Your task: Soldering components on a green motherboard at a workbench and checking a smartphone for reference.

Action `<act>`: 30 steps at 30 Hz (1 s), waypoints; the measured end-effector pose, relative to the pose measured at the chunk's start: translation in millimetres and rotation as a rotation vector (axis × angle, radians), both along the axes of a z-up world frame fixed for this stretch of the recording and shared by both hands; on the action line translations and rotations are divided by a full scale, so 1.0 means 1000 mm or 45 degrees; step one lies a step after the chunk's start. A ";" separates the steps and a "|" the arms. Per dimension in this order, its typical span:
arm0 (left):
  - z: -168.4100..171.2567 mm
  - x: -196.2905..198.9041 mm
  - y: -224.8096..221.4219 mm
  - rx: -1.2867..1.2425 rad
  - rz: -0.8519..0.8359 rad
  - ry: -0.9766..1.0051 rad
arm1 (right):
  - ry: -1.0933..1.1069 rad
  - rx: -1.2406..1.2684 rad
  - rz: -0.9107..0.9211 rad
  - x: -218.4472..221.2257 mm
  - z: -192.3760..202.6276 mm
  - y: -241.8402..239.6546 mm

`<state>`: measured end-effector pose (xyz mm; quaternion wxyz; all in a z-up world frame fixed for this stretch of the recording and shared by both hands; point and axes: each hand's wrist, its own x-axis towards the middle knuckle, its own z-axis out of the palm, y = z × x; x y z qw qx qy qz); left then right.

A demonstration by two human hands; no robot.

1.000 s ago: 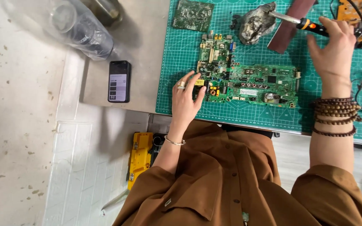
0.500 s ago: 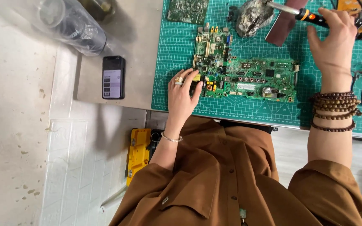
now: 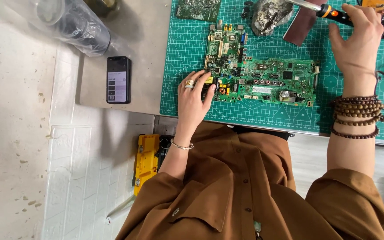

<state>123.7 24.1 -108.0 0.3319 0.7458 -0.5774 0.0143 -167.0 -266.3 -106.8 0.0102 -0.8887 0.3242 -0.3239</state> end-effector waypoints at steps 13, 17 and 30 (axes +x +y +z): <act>0.007 -0.002 0.001 -0.005 -0.014 0.000 | -0.093 -0.061 -0.040 0.006 0.014 0.007; 0.011 -0.002 -0.001 -0.003 -0.010 -0.007 | -0.273 -0.207 -0.184 0.005 0.014 0.003; 0.007 -0.001 0.000 -0.052 -0.001 -0.013 | -0.342 0.193 -0.082 0.007 0.012 0.011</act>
